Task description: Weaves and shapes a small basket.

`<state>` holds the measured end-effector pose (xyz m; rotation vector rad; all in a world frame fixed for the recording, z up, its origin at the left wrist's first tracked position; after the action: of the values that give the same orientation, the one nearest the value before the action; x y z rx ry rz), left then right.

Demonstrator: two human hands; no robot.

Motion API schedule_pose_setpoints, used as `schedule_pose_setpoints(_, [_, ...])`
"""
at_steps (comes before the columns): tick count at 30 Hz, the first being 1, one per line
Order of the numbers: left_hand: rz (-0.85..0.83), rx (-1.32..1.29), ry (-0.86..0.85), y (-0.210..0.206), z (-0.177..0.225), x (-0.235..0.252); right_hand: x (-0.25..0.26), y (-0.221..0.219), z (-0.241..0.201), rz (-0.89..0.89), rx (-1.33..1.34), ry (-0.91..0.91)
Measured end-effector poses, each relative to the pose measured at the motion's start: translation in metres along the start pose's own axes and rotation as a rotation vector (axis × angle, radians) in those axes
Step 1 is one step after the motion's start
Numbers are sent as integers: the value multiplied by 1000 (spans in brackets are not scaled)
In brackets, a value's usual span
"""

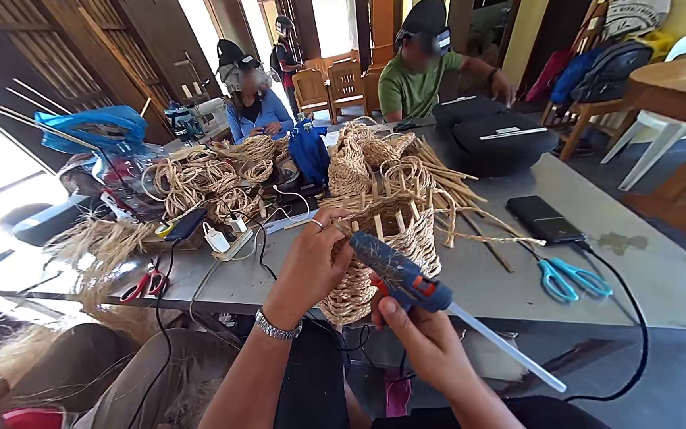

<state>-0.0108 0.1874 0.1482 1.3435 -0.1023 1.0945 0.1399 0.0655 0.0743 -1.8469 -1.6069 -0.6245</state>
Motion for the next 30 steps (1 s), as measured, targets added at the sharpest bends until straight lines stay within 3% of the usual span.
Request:
schedule_pose_setpoints(5, [33,5,-81,-1,-3,-1,8,6,11,89,-131,89])
schedule_pose_setpoints(10, [24,28,-138,1,-3,-2,16,31,18,115,-229,51])
schedule_pose_setpoints(30, [3,28,-138,1,0,-1,21,71,-4,-35,-558,-74])
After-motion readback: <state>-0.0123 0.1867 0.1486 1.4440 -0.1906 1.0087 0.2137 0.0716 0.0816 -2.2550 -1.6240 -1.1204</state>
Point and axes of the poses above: each hand's wrist, its own x-axis towards the middle knuckle, its own y-axis out of the back of the hand, z = x × y, the point moved 1 cm from there along x, towards the middle knuckle, and after that the axes turned 4 degrees about z, right-handed, at the moved point
